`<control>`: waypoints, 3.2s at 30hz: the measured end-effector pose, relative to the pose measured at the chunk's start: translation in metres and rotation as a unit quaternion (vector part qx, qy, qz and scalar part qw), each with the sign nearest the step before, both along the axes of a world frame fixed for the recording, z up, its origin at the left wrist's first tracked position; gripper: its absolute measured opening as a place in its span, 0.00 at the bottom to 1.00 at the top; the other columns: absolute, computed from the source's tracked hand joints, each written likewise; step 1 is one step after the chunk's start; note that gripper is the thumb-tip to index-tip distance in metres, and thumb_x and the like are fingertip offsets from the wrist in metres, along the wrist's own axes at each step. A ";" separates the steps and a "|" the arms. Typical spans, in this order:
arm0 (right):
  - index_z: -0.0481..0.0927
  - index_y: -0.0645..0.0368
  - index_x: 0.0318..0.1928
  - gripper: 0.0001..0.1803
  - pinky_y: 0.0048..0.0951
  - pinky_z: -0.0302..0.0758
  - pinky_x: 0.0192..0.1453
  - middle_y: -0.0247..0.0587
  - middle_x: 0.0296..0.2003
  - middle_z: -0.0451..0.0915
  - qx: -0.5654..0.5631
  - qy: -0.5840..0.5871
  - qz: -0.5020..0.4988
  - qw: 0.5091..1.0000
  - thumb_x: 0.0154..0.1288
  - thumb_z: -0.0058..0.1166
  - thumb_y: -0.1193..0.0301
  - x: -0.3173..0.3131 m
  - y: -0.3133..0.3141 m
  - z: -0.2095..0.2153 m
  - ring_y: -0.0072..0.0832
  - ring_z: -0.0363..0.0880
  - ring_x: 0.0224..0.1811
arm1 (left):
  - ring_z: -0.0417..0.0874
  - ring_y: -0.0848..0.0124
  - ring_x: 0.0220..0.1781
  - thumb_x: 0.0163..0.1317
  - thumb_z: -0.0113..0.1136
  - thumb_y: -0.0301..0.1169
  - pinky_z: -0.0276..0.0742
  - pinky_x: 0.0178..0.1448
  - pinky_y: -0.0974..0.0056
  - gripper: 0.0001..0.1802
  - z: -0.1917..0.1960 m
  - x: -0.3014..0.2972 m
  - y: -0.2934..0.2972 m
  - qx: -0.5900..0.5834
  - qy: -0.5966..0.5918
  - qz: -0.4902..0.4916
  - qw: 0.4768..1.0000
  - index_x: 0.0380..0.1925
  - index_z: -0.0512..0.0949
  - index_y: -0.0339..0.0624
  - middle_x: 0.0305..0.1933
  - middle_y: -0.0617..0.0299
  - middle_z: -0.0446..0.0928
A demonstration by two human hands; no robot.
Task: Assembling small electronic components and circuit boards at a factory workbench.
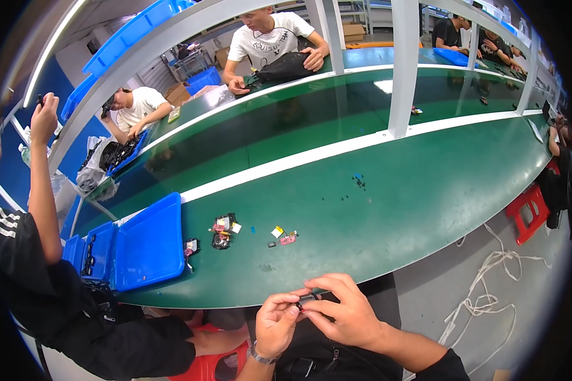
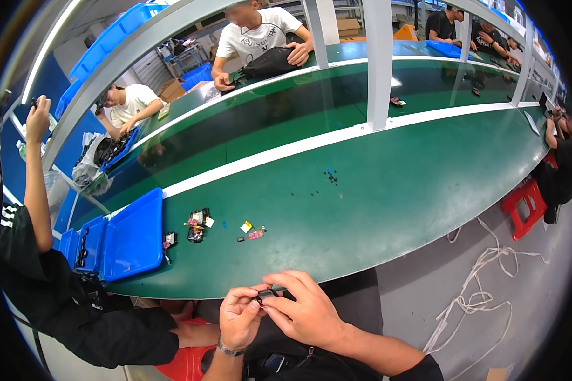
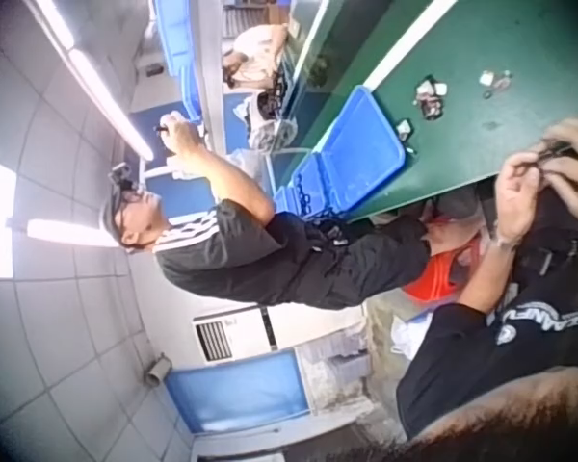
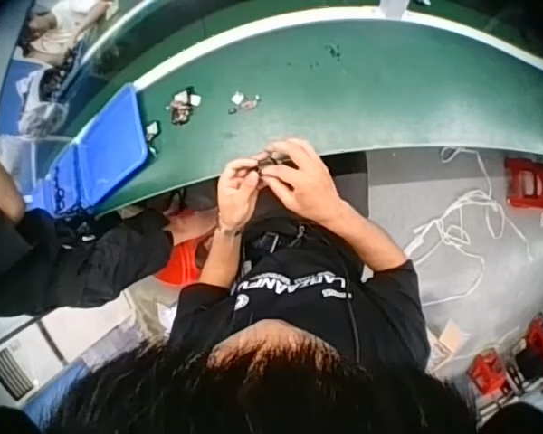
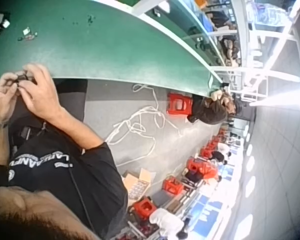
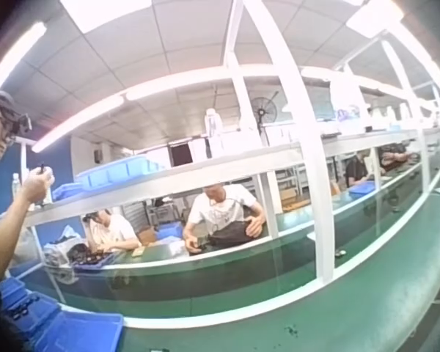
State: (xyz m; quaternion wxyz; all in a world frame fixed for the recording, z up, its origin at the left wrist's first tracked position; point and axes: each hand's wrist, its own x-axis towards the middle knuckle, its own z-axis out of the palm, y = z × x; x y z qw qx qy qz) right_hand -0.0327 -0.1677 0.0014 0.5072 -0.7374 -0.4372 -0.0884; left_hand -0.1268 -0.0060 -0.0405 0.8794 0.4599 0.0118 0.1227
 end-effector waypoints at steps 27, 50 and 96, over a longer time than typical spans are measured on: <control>0.91 0.55 0.42 0.12 0.38 0.79 0.57 0.41 0.60 0.80 0.017 0.083 0.001 0.996 0.56 0.73 0.75 0.000 0.005 -0.011 0.43 0.73 0.63 | 0.82 0.46 0.64 0.74 0.55 0.18 0.87 0.62 0.51 0.16 -0.007 0.003 -0.004 -0.012 0.043 0.041 0.998 0.58 0.69 0.34 0.67 0.36 0.75; 0.87 0.57 0.38 0.13 0.30 0.79 0.36 0.38 0.41 0.82 0.015 -0.005 -0.054 0.998 0.51 0.71 0.81 0.003 0.007 -0.011 0.32 0.81 0.37 | 0.82 0.60 0.65 0.75 0.53 0.18 0.86 0.65 0.56 0.16 0.008 0.007 -0.011 0.011 0.084 0.048 0.995 0.61 0.69 0.31 0.71 0.39 0.72; 0.87 0.54 0.38 0.09 0.34 0.79 0.38 0.33 0.36 0.80 -0.056 -0.068 -0.238 0.967 0.54 0.68 0.70 0.061 -0.001 -0.027 0.33 0.79 0.37 | 0.90 0.59 0.49 0.57 0.67 0.28 0.84 0.57 0.59 0.11 0.047 0.417 0.194 0.660 0.211 0.261 0.673 0.40 0.89 0.38 0.47 0.49 0.89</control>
